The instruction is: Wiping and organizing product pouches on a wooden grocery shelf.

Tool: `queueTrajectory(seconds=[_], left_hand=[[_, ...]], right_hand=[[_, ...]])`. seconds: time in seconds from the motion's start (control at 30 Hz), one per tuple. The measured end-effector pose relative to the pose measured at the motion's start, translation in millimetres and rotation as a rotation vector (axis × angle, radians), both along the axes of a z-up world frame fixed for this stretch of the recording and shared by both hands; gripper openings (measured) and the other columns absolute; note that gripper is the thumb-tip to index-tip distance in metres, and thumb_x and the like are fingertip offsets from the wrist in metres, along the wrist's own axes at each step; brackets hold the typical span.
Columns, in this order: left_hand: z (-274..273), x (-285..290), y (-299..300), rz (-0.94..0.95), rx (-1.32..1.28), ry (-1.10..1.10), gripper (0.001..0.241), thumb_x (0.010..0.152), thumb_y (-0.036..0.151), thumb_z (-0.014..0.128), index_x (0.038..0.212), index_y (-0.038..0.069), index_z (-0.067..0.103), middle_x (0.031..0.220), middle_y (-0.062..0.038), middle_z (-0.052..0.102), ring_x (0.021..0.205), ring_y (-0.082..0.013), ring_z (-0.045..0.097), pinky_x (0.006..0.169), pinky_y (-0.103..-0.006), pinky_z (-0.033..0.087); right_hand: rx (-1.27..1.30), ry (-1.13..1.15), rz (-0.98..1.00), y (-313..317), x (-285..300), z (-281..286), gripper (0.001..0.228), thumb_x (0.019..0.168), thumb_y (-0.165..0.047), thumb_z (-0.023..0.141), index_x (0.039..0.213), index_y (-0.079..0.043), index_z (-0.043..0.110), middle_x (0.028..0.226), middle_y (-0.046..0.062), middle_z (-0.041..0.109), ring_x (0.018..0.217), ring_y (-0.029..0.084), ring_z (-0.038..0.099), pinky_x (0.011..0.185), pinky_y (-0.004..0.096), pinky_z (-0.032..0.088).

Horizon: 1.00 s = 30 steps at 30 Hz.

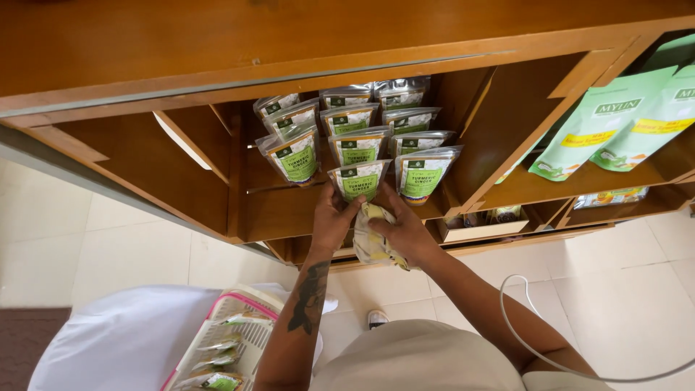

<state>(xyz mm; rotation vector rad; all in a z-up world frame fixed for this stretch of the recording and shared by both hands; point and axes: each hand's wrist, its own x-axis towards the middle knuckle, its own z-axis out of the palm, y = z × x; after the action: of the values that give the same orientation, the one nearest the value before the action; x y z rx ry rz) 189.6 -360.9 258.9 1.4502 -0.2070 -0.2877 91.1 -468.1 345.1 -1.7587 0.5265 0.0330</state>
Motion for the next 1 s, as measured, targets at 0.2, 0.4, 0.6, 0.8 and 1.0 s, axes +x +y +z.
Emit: queueTrajectory(seconds=[0.2, 0.4, 0.6, 0.8, 1.0], left_hand=[[-12.4, 2.9, 1.1, -0.002, -0.015, -0.068, 0.065, 0.082, 0.014, 0.087, 0.139, 0.011, 0.058, 0.131, -0.009, 0.066, 0.125, -0.0192, 0.061, 0.108, -0.0373, 0.051], [19.7, -18.5, 12.3, 0.118, 0.001, -0.134, 0.06, 0.084, 0.001, 0.08, 0.138, -0.002, 0.054, 0.131, -0.024, 0.06, 0.126, -0.0378, 0.06, 0.108, -0.0462, 0.051], [0.7, -28.2, 5.5, 0.174, 0.033, -0.196, 0.05, 0.086, 0.001, 0.077, 0.133, -0.002, 0.06, 0.122, -0.023, 0.062, 0.117, -0.0354, 0.065, 0.102, -0.0413, 0.055], [-5.5, -42.4, 25.4, 0.162, 0.031, -0.155, 0.056, 0.088, 0.003, 0.075, 0.141, 0.006, 0.057, 0.134, -0.021, 0.054, 0.13, -0.0361, 0.057, 0.109, -0.0425, 0.051], [20.1, -74.7, 58.6, 0.165, -0.008, -0.175, 0.045, 0.091, 0.002, 0.072, 0.135, 0.005, 0.063, 0.123, -0.024, 0.065, 0.116, -0.039, 0.066, 0.101, -0.0439, 0.056]], right_hand=[[0.036, -0.051, -0.028, 0.4, 0.0, -6.7, 0.085, 0.082, -0.019, 0.073, 0.159, -0.017, 0.037, 0.157, 0.024, 0.041, 0.148, 0.044, 0.033, 0.121, 0.053, 0.028], [0.053, -0.059, -0.076, 11.2, -11.1, 3.4, 0.08, 0.082, -0.019, 0.073, 0.156, -0.02, 0.042, 0.154, 0.023, 0.047, 0.146, 0.044, 0.037, 0.12, 0.052, 0.03], [0.09, -0.09, -0.094, 22.1, -18.4, 11.2, 0.074, 0.083, -0.016, 0.072, 0.153, -0.016, 0.047, 0.147, 0.024, 0.053, 0.14, 0.043, 0.046, 0.116, 0.053, 0.037], [0.284, -0.102, -0.17, 19.1, -26.8, -27.8, 0.069, 0.087, -0.012, 0.075, 0.152, -0.015, 0.05, 0.136, 0.024, 0.061, 0.122, 0.035, 0.062, 0.101, 0.05, 0.052], [0.601, -0.057, -0.205, 36.3, -23.0, -44.6, 0.059, 0.091, -0.007, 0.069, 0.147, -0.014, 0.053, 0.122, 0.02, 0.069, 0.104, 0.033, 0.07, 0.087, 0.053, 0.06]])
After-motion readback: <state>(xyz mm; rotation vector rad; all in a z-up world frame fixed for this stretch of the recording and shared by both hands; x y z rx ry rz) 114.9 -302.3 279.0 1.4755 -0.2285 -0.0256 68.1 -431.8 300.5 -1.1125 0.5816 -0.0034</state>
